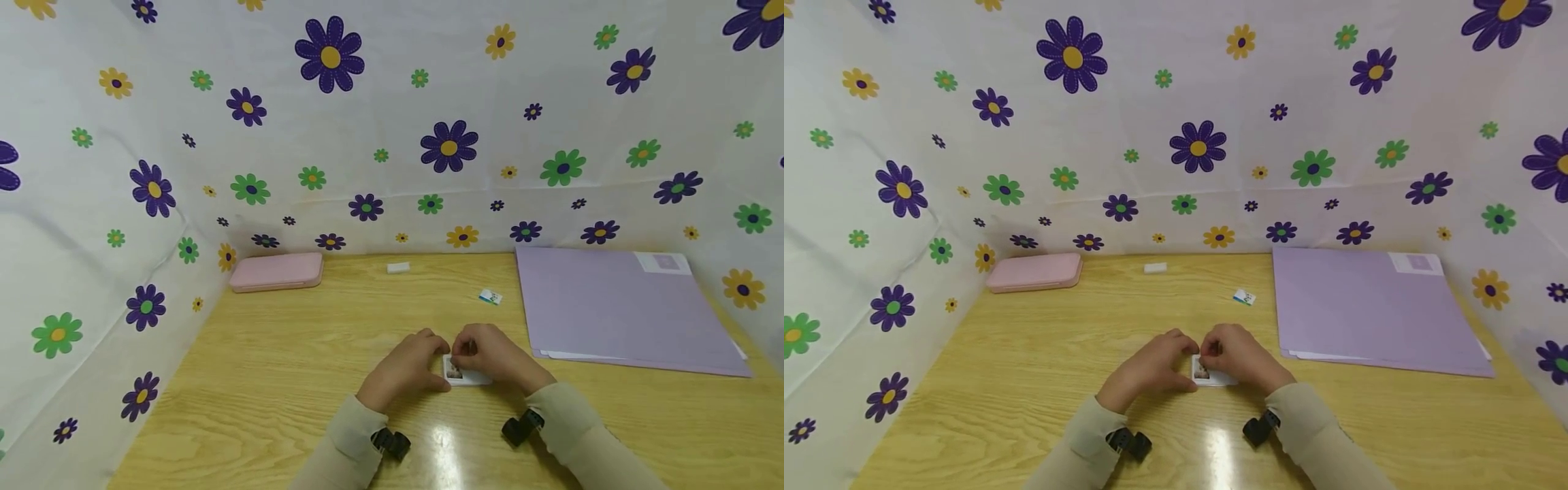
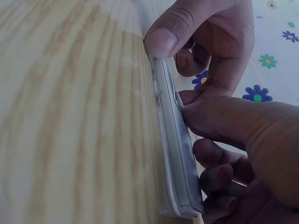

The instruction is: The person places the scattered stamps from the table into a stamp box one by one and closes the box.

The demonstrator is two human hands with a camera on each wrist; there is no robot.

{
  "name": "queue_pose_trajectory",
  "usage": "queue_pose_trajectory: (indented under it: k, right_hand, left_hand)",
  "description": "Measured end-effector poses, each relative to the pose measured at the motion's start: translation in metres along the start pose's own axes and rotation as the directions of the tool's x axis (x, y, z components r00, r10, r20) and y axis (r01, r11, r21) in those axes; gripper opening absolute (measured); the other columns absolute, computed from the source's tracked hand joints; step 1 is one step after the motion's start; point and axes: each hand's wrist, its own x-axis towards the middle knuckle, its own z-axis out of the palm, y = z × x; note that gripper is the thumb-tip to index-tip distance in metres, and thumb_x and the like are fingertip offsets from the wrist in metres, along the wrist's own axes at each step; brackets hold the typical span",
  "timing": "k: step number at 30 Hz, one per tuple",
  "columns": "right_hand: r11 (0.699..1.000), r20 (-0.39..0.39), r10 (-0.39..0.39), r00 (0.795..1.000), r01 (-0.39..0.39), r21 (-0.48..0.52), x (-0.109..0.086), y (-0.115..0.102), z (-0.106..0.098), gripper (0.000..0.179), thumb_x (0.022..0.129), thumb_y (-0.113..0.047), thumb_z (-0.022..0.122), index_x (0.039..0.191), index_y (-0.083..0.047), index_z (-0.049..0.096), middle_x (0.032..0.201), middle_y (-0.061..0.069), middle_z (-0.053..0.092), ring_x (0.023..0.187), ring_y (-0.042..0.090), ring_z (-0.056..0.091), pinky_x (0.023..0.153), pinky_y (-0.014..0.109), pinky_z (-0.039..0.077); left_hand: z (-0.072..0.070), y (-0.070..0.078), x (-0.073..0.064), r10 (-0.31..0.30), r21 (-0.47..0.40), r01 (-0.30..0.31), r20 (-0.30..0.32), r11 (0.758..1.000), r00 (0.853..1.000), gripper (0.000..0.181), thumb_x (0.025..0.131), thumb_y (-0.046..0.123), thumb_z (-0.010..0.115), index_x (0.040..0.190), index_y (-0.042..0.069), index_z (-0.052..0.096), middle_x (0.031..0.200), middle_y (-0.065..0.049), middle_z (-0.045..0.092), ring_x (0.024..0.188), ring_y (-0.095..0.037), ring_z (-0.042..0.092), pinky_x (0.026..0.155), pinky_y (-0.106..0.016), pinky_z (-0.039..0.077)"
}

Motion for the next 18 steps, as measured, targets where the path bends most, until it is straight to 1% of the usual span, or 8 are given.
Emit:
queue_pose_trajectory:
  k: [5, 9, 13, 15, 18]
  right_hand:
    - [0.998, -0.014, -0.006, 1.0, 0.005, -0.065, -0.002, -0.001, -0.002, 0.006, 0.089, -0.011, 0.074, 0.085, -0.015, 0.077, 0.083, -0.01, 0.062, 0.075, 0.008, 0.055, 0.065, 0.026, 0.047]
    - [0.996, -0.003, -0.003, 1.0, 0.003, -0.09, -0.003, -0.004, -0.003, 0.006, 0.088, -0.011, 0.074, 0.086, -0.015, 0.079, 0.082, -0.01, 0.063, 0.075, 0.007, 0.055, 0.064, 0.026, 0.047]
    - [0.998, 0.019, -0.014, 1.0, 0.015, -0.06, -0.005, -0.006, -0.007, 0.006, 0.089, -0.013, 0.074, 0.088, -0.014, 0.079, 0.082, -0.01, 0.064, 0.074, 0.007, 0.056, 0.062, 0.026, 0.047]
    - [0.999, 0.004, -0.023, 1.0, 0.023, -0.032, -0.006, -0.006, -0.01, 0.006, 0.09, -0.013, 0.074, 0.088, -0.015, 0.079, 0.083, -0.011, 0.064, 0.073, 0.008, 0.056, 0.062, 0.026, 0.047]
    - [0.998, -0.041, -0.054, 0.998, 0.055, 0.018, -0.006, -0.007, -0.015, 0.006, 0.091, -0.013, 0.073, 0.089, -0.014, 0.079, 0.083, -0.01, 0.065, 0.071, 0.01, 0.055, 0.06, 0.027, 0.047]
  left_hand:
    - [0.002, 0.001, 0.001, 0.001, 0.006, -0.001, -0.004, 1.0, 1.0, 0.054, 0.077, 0.03, 0.087, 0.122, 0.011, 0.066, 0.112, 0.003, 0.058, 0.104, -0.016, 0.056, 0.093, -0.028, 0.045]
    - [0.002, 0.002, 0.001, 0.001, 0.006, -0.001, -0.003, 1.0, 1.0, 0.053, 0.077, 0.032, 0.087, 0.122, 0.012, 0.066, 0.113, 0.004, 0.058, 0.105, -0.016, 0.055, 0.093, -0.028, 0.045]
    - [0.002, 0.003, -0.001, -0.014, 0.006, 0.014, 0.004, 1.0, 1.0, 0.053, 0.078, 0.032, 0.086, 0.122, 0.012, 0.065, 0.114, 0.003, 0.058, 0.106, -0.017, 0.055, 0.094, -0.03, 0.045]
    - [0.002, 0.003, -0.001, -0.017, 0.008, 0.017, 0.004, 1.0, 1.0, 0.053, 0.078, 0.031, 0.086, 0.123, 0.011, 0.065, 0.115, 0.002, 0.058, 0.107, -0.018, 0.055, 0.095, -0.031, 0.045]
    - [0.0, 0.004, -0.002, -0.014, 0.007, 0.014, 0.002, 1.0, 1.0, 0.053, 0.078, 0.03, 0.086, 0.123, 0.01, 0.065, 0.115, 0.001, 0.058, 0.107, -0.019, 0.055, 0.095, -0.031, 0.045]
